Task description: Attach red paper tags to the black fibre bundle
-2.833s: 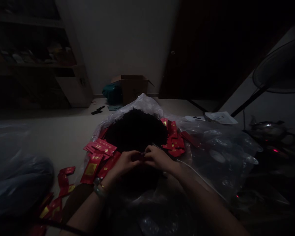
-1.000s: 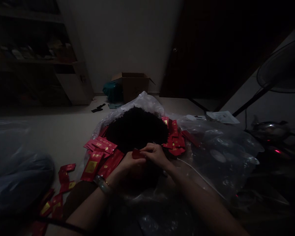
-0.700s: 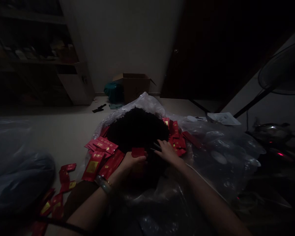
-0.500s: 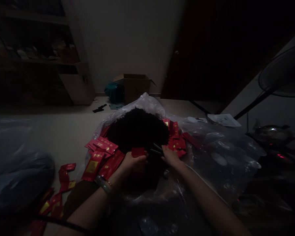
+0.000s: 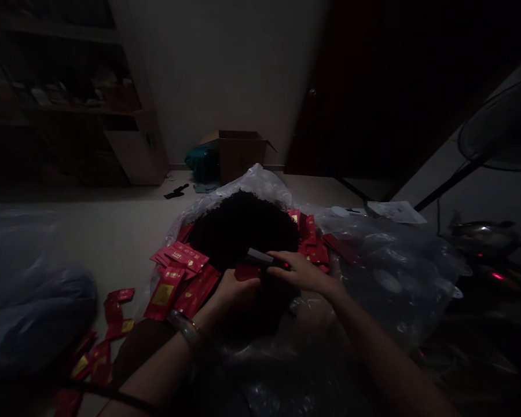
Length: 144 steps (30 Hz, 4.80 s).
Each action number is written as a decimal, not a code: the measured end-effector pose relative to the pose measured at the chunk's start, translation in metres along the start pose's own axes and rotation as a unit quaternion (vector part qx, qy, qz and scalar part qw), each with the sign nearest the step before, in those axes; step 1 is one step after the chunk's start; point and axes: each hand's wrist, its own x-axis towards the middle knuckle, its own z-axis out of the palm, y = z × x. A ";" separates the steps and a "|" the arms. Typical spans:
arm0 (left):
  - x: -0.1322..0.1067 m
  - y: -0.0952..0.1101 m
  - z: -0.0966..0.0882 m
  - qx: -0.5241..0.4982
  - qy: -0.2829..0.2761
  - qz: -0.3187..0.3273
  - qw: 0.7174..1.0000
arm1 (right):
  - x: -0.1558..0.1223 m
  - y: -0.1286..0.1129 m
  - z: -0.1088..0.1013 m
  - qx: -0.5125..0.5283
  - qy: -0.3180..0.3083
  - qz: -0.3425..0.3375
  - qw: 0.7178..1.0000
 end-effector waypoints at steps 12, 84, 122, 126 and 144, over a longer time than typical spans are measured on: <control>-0.003 -0.001 0.006 -0.028 -0.058 0.015 0.998 | 0.012 -0.027 0.009 -0.040 -0.044 -0.044 0.997; 0.004 -0.018 -0.008 0.098 -0.107 -0.020 0.989 | 0.015 -0.013 0.012 0.056 0.015 0.000 0.998; 0.005 0.008 -0.007 0.024 0.134 0.115 0.984 | 0.005 0.035 0.018 -0.012 0.059 0.114 0.992; 0.007 0.004 -0.010 -0.035 0.141 0.075 0.986 | -0.005 0.056 0.026 -0.143 -0.015 0.158 0.977; 0.006 -0.001 -0.009 0.053 0.108 0.099 0.988 | 0.024 -0.011 0.059 0.214 0.136 0.057 0.966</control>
